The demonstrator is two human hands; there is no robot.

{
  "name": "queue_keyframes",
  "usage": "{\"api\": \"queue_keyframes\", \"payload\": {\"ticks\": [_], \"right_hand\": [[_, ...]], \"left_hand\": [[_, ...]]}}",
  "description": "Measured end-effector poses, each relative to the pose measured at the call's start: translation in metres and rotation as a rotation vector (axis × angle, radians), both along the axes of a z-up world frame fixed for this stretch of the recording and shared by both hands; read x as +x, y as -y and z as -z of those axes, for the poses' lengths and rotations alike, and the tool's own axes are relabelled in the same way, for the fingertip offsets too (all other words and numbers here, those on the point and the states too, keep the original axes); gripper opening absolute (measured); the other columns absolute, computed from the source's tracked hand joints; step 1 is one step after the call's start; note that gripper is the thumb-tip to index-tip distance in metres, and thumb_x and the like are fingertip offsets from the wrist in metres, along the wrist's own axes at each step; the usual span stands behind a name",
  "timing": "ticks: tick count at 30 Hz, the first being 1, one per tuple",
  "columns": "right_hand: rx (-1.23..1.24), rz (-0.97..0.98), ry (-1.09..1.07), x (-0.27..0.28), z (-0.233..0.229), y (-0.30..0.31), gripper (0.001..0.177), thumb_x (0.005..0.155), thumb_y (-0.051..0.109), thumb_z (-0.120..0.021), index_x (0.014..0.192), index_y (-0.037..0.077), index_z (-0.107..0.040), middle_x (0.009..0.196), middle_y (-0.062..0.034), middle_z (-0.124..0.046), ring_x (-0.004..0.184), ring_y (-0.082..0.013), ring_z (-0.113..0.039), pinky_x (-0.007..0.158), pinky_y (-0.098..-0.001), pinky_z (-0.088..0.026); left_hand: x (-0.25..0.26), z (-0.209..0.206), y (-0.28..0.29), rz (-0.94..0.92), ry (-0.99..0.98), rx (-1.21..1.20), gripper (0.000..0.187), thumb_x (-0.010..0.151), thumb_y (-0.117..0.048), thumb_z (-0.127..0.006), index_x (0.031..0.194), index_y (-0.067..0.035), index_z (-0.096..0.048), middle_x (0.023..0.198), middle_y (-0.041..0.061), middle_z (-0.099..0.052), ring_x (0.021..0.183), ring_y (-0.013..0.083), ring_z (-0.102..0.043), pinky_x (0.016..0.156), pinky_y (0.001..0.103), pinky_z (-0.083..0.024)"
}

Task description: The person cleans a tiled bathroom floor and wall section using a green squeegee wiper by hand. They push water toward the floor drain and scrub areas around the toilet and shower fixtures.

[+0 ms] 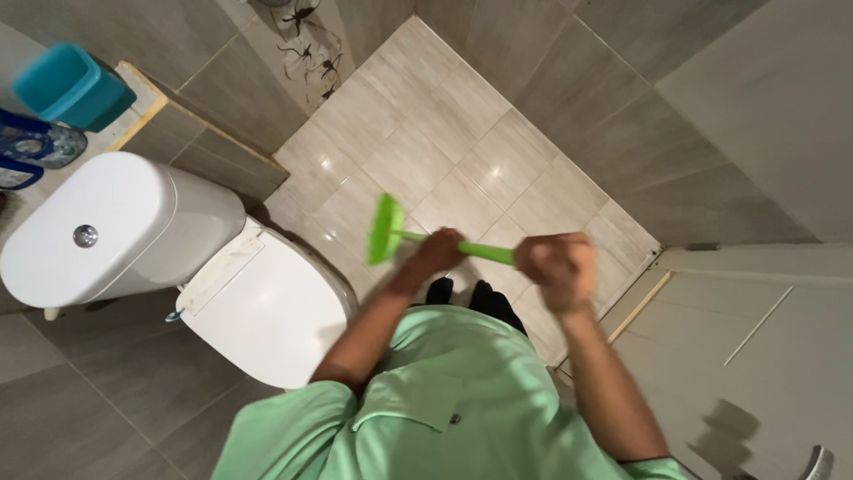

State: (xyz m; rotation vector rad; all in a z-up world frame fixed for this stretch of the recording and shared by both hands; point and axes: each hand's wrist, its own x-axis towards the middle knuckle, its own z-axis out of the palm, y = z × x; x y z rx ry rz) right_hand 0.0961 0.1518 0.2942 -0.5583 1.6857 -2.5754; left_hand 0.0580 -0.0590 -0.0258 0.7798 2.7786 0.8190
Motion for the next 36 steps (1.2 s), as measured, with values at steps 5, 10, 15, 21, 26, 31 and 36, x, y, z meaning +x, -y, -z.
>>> {"api": "queue_keyframes", "payload": {"ticks": [5,10,15,21,26,31,36], "right_hand": [[0.026,0.201,-0.157,0.0,-0.073,-0.014,0.048,0.1,0.017,-0.046,0.054,0.009,-0.036,0.047,-0.0046,-0.035,0.039,-0.0181,-0.034,0.047,-0.0375,-0.038],[-0.079,0.191,-0.095,-0.023,-0.038,0.011,0.052,0.103,0.021,-0.043,0.053,0.014,-0.035,0.048,-0.0022,-0.033,0.041,-0.0164,-0.032,0.047,-0.0358,-0.037],[-0.04,0.061,0.003,-0.063,0.052,0.062,0.054,0.104,0.026,-0.052,0.054,0.009,-0.041,0.05,-0.0039,-0.039,0.046,-0.0177,-0.037,0.055,-0.0383,-0.043],[0.168,0.09,0.035,-0.066,0.048,0.039,0.053,0.1,0.022,-0.047,0.05,0.007,-0.044,0.046,-0.0033,-0.039,0.04,-0.0152,-0.034,0.04,-0.0304,-0.03],[0.107,0.08,-0.127,-0.049,-0.043,0.003,0.051,0.101,0.015,-0.05,0.054,0.006,-0.032,0.049,-0.0042,-0.033,0.043,-0.0178,-0.03,0.046,-0.0358,-0.03],[0.009,0.094,-0.159,-0.051,-0.093,-0.012,0.045,0.1,0.019,-0.047,0.057,0.009,-0.035,0.051,-0.004,-0.034,0.044,-0.0184,-0.034,0.051,-0.0403,-0.037],[-0.074,-0.061,0.01,-0.102,-0.025,0.004,0.05,0.101,0.023,-0.05,0.055,0.011,-0.035,0.05,-0.0029,-0.032,0.045,-0.0175,-0.031,0.051,-0.0383,-0.034]], "left_hand": [[-0.006,-0.082,-0.032,-0.04,0.13,0.185,0.022,0.088,-0.025,-0.068,0.074,-0.007,-0.069,0.08,0.017,-0.071,0.084,0.0428,-0.068,0.074,0.053,-0.056],[-0.037,-0.086,0.049,-0.105,0.316,0.007,0.02,0.09,-0.021,-0.062,0.078,-0.008,-0.072,0.08,0.017,-0.07,0.077,0.0384,-0.071,0.071,0.051,-0.057],[-0.068,-0.052,0.122,-0.325,0.602,-0.219,0.015,0.086,-0.018,-0.063,0.08,-0.011,-0.074,0.078,0.015,-0.075,0.073,0.0312,-0.076,0.075,0.044,-0.06],[-0.067,0.001,0.083,-0.161,0.343,-0.106,0.013,0.084,-0.018,-0.067,0.08,-0.008,-0.075,0.087,0.017,-0.074,0.085,0.0351,-0.072,0.077,0.046,-0.058],[-0.052,-0.064,-0.005,-0.132,0.406,0.323,0.017,0.088,-0.016,-0.062,0.075,-0.009,-0.069,0.071,0.014,-0.072,0.067,0.0296,-0.076,0.069,0.04,-0.061],[-0.045,-0.145,-0.016,-0.126,0.342,0.339,0.012,0.083,-0.015,-0.066,0.074,-0.008,-0.071,0.069,0.015,-0.071,0.065,0.0305,-0.073,0.063,0.042,-0.058],[-0.067,-0.114,0.051,-0.16,0.075,0.04,0.022,0.086,-0.022,-0.072,0.074,-0.004,-0.074,0.074,0.018,-0.071,0.072,0.0363,-0.07,0.069,0.049,-0.054]]}}
